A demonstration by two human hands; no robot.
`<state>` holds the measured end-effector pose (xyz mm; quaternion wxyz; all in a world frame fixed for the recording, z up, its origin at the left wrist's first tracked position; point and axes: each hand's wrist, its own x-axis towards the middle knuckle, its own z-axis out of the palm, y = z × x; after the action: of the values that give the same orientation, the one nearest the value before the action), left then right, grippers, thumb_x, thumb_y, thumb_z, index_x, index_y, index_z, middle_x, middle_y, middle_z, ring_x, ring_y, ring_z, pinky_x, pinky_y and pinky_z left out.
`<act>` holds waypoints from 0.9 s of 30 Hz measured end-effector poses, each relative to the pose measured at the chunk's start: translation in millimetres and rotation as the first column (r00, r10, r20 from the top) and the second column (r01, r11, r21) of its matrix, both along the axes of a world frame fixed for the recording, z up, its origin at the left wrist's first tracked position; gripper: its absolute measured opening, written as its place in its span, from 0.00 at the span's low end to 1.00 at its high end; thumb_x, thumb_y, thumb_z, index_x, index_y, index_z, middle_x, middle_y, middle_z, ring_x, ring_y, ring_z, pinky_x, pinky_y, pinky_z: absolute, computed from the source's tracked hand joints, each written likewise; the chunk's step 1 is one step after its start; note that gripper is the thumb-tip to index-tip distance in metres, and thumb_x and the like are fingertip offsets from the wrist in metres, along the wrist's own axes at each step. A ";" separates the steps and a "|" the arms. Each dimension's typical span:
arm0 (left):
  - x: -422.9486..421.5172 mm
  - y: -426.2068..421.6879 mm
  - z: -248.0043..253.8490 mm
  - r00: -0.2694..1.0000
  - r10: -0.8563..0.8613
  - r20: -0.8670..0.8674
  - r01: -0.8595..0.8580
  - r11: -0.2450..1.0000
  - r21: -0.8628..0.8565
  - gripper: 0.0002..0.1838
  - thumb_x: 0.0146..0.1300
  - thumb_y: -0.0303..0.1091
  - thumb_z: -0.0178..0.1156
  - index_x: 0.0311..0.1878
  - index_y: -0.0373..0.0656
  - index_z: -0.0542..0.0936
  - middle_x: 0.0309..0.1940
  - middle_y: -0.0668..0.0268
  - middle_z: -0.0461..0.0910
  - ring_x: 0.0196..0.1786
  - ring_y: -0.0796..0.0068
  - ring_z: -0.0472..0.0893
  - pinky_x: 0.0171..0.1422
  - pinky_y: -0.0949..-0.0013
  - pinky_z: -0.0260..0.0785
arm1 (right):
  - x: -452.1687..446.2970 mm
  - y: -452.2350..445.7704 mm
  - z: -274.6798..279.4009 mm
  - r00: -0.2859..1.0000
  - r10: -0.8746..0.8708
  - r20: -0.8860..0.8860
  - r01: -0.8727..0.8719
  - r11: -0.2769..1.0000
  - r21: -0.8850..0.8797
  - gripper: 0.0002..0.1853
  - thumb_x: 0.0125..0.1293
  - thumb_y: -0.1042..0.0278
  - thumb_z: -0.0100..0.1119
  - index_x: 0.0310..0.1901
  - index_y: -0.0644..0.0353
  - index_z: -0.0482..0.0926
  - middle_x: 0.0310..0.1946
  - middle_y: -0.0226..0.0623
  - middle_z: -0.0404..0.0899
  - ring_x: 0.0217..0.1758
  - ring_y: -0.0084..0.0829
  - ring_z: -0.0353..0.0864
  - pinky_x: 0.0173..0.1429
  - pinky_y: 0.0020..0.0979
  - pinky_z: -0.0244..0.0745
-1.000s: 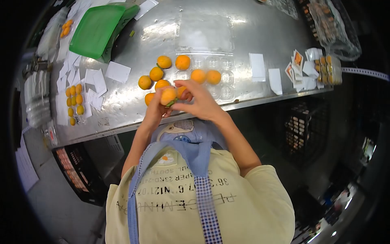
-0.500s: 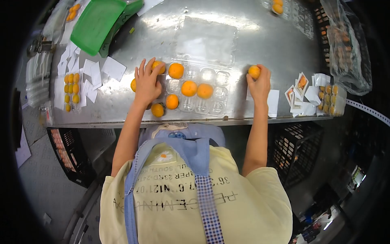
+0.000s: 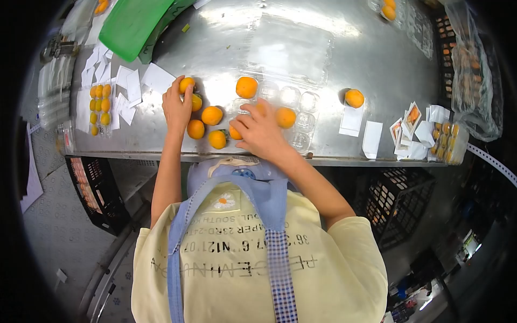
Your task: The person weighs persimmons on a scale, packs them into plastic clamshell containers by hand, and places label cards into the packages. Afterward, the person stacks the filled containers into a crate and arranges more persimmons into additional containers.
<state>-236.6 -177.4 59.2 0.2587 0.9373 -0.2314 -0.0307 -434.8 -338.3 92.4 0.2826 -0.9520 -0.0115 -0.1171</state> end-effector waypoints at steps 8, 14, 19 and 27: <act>22.3 35.6 -23.9 0.996 0.028 -0.079 -0.044 0.978 -0.204 0.20 0.71 0.41 0.48 0.64 0.50 0.73 0.58 0.55 0.72 0.58 0.57 0.71 0.64 0.59 0.62 | 8.2 4.0 5.9 0.984 0.086 -0.155 -0.084 0.996 0.015 0.23 0.45 0.64 0.72 0.46 0.54 0.79 0.45 0.33 0.77 0.59 0.37 0.70 0.68 0.51 0.54; 10.1 46.5 -24.0 0.947 -0.006 -0.320 -0.166 0.846 -0.507 0.21 0.73 0.36 0.44 0.67 0.46 0.69 0.65 0.58 0.67 0.66 0.61 0.67 0.70 0.65 0.57 | 64.3 5.3 31.2 0.998 -0.049 0.031 0.043 0.984 0.170 0.23 0.48 0.65 0.70 0.48 0.54 0.78 0.48 0.36 0.77 0.58 0.39 0.71 0.65 0.43 0.58; 4.2 57.3 -27.4 0.962 0.024 -0.271 -0.167 0.837 -0.521 0.22 0.73 0.36 0.45 0.68 0.46 0.67 0.70 0.57 0.59 0.70 0.63 0.62 0.70 0.65 0.56 | 99.7 14.2 -19.2 0.998 -0.036 -0.045 0.035 0.999 -0.010 0.26 0.49 0.62 0.70 0.52 0.53 0.76 0.51 0.36 0.76 0.60 0.37 0.69 0.67 0.47 0.53; -26.3 46.5 13.1 0.978 0.089 0.190 -0.043 0.972 -0.231 0.17 0.63 0.31 0.57 0.56 0.42 0.75 0.51 0.57 0.73 0.48 0.61 0.75 0.53 0.64 0.68 | 67.6 -35.1 -6.8 0.967 -0.195 -0.161 0.172 0.974 -0.146 0.28 0.47 0.59 0.73 0.52 0.54 0.78 0.51 0.36 0.77 0.57 0.35 0.70 0.63 0.44 0.58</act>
<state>-262.9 -130.9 72.3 0.3397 0.9075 -0.2267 0.0985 -367.2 -373.4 85.6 0.2074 -0.9720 0.0940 -0.0579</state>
